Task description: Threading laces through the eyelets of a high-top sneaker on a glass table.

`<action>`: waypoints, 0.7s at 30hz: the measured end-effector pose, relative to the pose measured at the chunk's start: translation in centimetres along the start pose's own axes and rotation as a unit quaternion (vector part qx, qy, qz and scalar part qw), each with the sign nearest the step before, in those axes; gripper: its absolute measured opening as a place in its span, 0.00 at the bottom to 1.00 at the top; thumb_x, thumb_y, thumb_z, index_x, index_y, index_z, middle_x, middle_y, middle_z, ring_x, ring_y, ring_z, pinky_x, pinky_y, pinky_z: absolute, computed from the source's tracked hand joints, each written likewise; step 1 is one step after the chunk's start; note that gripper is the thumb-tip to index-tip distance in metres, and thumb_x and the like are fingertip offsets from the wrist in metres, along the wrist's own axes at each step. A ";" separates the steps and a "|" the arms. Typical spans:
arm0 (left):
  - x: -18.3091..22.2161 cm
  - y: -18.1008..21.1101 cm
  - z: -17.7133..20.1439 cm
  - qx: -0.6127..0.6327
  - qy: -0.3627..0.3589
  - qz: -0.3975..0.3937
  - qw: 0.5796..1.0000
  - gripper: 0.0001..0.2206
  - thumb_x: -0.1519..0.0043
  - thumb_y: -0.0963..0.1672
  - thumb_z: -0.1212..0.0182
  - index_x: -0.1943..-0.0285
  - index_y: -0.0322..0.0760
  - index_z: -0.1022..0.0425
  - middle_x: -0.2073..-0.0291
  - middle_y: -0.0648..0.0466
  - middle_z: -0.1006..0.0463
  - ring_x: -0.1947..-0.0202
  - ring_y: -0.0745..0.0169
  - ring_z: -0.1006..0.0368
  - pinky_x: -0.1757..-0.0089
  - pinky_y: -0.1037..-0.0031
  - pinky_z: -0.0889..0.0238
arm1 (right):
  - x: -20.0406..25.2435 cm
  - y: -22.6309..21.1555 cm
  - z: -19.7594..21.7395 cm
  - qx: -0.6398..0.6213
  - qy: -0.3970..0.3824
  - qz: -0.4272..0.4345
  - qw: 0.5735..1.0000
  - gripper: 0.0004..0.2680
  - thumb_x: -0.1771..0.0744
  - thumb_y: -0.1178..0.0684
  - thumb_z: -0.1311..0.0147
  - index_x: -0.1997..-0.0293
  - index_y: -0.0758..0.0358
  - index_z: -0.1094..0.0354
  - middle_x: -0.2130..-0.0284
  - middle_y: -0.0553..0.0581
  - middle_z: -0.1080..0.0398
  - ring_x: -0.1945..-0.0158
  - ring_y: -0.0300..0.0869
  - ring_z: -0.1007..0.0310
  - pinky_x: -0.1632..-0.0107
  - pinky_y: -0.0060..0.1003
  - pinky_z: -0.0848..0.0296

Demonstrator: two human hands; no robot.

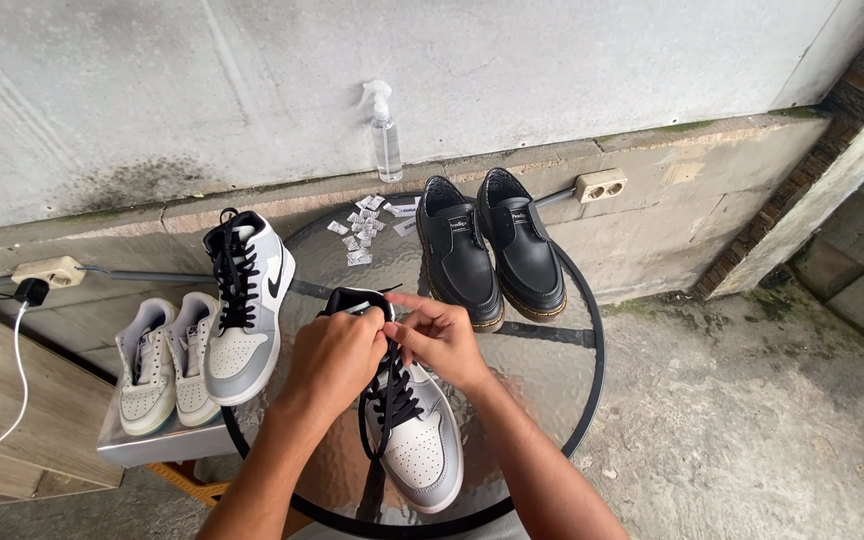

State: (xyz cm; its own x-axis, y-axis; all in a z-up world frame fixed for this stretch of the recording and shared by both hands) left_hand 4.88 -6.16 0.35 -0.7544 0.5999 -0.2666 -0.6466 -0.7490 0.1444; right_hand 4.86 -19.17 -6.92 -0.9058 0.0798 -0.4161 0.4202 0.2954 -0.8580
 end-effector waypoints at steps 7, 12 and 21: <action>1.9 -0.1 1.9 0.074 0.004 0.023 0.997 0.09 0.41 0.43 0.43 0.74 0.41 0.36 0.86 0.46 0.27 0.78 0.37 0.23 0.75 0.53 0.30 | 0.1 -0.2 -0.2 0.023 0.002 0.024 0.999 0.16 0.36 0.66 0.39 0.41 0.75 0.30 0.80 0.64 0.25 0.84 0.40 0.26 0.83 0.25 0.32; 3.6 -0.6 3.3 0.037 -0.008 0.011 0.999 0.06 0.39 0.41 0.37 0.69 0.44 0.26 0.88 0.65 0.27 0.89 0.76 0.35 0.85 0.81 0.42 | 0.5 -2.3 -1.0 0.083 -0.015 -0.007 0.996 0.14 0.33 0.59 0.40 0.41 0.70 0.29 0.81 0.52 0.27 0.82 0.30 0.31 0.75 0.22 0.32; 9.3 -3.6 6.1 0.026 -0.059 0.084 0.994 0.08 0.44 0.47 0.33 0.73 0.52 0.27 0.90 0.68 0.29 0.87 0.74 0.33 0.77 0.72 0.36 | 0.3 -2.0 -0.9 0.081 -0.008 -0.022 0.996 0.15 0.33 0.59 0.39 0.41 0.70 0.29 0.77 0.57 0.23 0.80 0.29 0.33 0.77 0.22 0.31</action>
State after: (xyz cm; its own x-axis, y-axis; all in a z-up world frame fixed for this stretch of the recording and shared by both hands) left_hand -0.47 3.85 3.13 -0.8584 0.4982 -0.1220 -0.5128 -0.8280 0.2269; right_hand 3.66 -18.91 -5.04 -0.9232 0.0542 -0.3805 0.3843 0.1398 -0.9125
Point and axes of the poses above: each hand's wrist, its own x-axis away from the middle knuckle, its own z-axis out of the back of the hand, y = z × x, the point moved 7 cm from there along -x, towards the middle knuckle
